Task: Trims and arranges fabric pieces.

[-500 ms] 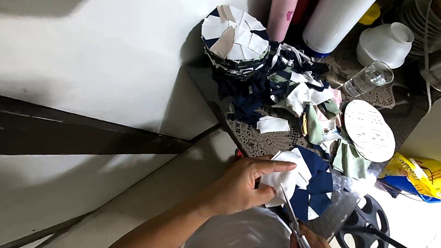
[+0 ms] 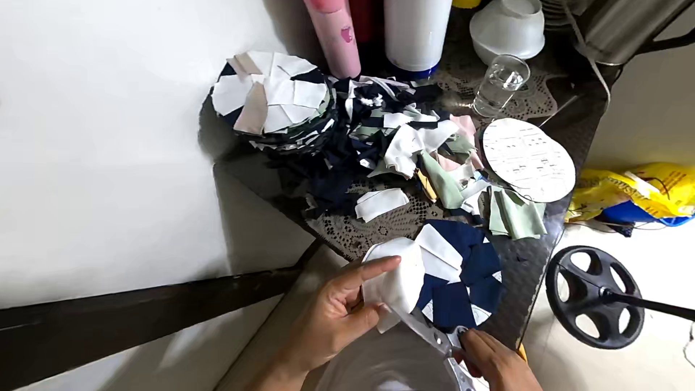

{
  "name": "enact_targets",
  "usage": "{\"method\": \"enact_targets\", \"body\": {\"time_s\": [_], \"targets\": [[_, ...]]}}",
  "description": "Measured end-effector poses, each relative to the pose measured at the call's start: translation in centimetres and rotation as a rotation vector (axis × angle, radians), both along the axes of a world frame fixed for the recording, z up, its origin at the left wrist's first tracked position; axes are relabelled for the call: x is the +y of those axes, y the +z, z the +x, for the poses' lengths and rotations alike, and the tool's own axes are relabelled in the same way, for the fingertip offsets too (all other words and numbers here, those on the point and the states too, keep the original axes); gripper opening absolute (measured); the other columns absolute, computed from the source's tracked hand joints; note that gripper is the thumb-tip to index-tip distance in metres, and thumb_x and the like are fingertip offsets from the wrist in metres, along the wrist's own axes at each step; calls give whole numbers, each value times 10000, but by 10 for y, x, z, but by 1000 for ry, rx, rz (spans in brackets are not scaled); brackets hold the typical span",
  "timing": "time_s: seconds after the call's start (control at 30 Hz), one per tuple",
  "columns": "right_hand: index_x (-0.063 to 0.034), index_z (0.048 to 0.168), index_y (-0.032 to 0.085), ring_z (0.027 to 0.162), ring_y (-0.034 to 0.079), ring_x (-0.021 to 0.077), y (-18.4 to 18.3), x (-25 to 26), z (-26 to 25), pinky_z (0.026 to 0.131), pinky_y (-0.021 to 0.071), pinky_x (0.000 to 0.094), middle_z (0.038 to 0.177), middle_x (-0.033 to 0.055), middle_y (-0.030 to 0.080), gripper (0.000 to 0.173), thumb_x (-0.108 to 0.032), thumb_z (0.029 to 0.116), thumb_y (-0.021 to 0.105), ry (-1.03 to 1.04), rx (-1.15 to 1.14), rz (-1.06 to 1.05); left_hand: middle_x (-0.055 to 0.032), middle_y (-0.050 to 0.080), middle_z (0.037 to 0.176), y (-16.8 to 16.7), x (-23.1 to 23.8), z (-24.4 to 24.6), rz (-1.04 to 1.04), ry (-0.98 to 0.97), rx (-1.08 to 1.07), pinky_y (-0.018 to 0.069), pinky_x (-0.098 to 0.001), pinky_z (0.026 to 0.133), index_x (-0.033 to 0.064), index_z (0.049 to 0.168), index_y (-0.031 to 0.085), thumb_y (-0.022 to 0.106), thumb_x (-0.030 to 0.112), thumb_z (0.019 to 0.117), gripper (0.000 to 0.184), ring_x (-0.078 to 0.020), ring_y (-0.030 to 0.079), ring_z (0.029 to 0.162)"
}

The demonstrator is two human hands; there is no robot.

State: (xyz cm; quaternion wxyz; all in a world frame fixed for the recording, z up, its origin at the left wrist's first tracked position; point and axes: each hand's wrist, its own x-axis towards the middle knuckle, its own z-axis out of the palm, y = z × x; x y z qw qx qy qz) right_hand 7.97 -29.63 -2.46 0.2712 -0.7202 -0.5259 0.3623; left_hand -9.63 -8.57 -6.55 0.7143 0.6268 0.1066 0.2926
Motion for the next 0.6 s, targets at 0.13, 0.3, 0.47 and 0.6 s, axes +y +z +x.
{"method": "enact_targets", "body": {"time_s": [0.13, 0.3, 0.47, 0.6], "targets": [[52, 955, 666, 731, 637, 290, -1, -4, 8, 650, 514, 469, 800, 163, 642, 737, -677, 850, 636, -43, -13, 23, 43, 660, 1358, -1, -3, -1, 9, 2, 31, 592, -229, 919, 192, 1426, 626, 712, 89, 926, 517, -56, 685, 1105], [43, 959, 663, 716, 620, 260, -5, -5, 11, 632, 500, 447, 798, 154, 633, 748, -696, 854, 609, -43, 50, 17, 39, 674, 1331, 0, -4, -1, -1, -5, 43, 595, -230, 914, 204, 1376, 673, 712, 77, 925, 470, -57, 685, 1108], [16, 1060, 640, 708, 545, 54, -17, -11, 20, 644, 469, 269, 794, 20, 593, 853, -804, 876, 492, 34, 503, -92, 26, 693, 1307, 6, -4, 1, -38, -8, 78, 599, -241, 913, 151, 1346, 693, 703, 39, 916, 444, -67, 689, 1112], [43, 1062, 635, 733, 561, 86, -12, -9, 22, 668, 481, 301, 811, 55, 606, 905, -824, 877, 454, 120, 544, -147, 5, 674, 1336, 9, -5, 7, -16, 30, 74, 611, -261, 896, 109, 1377, 658, 691, -4, 895, 497, -83, 690, 1111]]}}
